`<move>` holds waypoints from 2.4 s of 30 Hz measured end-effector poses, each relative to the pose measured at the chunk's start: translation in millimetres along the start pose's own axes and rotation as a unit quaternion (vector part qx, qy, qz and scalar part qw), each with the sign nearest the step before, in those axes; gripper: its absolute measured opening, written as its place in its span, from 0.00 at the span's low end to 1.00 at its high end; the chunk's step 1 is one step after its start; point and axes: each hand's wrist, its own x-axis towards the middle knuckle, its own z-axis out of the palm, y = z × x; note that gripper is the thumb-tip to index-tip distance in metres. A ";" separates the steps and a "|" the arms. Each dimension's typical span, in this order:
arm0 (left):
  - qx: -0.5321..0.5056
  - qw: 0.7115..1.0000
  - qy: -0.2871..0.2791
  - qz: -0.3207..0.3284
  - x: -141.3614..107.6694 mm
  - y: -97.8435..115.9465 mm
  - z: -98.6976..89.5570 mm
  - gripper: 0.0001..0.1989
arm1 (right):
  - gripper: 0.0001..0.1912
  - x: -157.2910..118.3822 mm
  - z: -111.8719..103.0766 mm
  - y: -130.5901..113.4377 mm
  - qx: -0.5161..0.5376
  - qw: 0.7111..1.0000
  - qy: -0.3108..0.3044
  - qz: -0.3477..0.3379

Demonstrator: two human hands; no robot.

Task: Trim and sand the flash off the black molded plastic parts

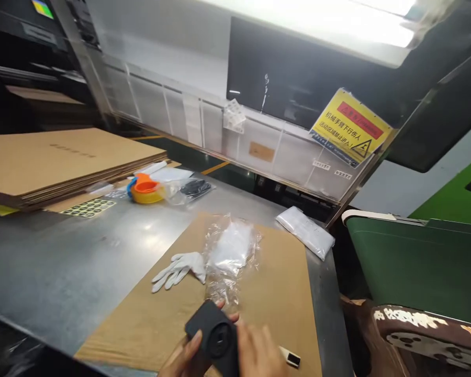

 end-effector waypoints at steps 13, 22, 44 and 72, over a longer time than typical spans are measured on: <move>0.094 0.995 0.020 0.016 -33.7 16.5 -89.8 0.18 | 0.14 9.5 107.7 -40.5 -0.088 0.979 -0.013 0.181; 0.343 0.911 -0.167 0.157 -34.1 28.2 -94.6 0.07 | 0.24 47.3 26.7 -115.0 0.178 0.974 0.107 -0.094; 0.420 0.840 -0.157 0.306 -38.5 29.9 -91.9 0.05 | 0.27 41.9 31.4 -122.2 0.156 0.979 0.116 -0.065; -0.319 0.943 -0.031 -0.090 -25.2 24.8 -77.6 0.30 | 0.21 13.4 84.1 -130.5 0.343 0.910 0.165 0.165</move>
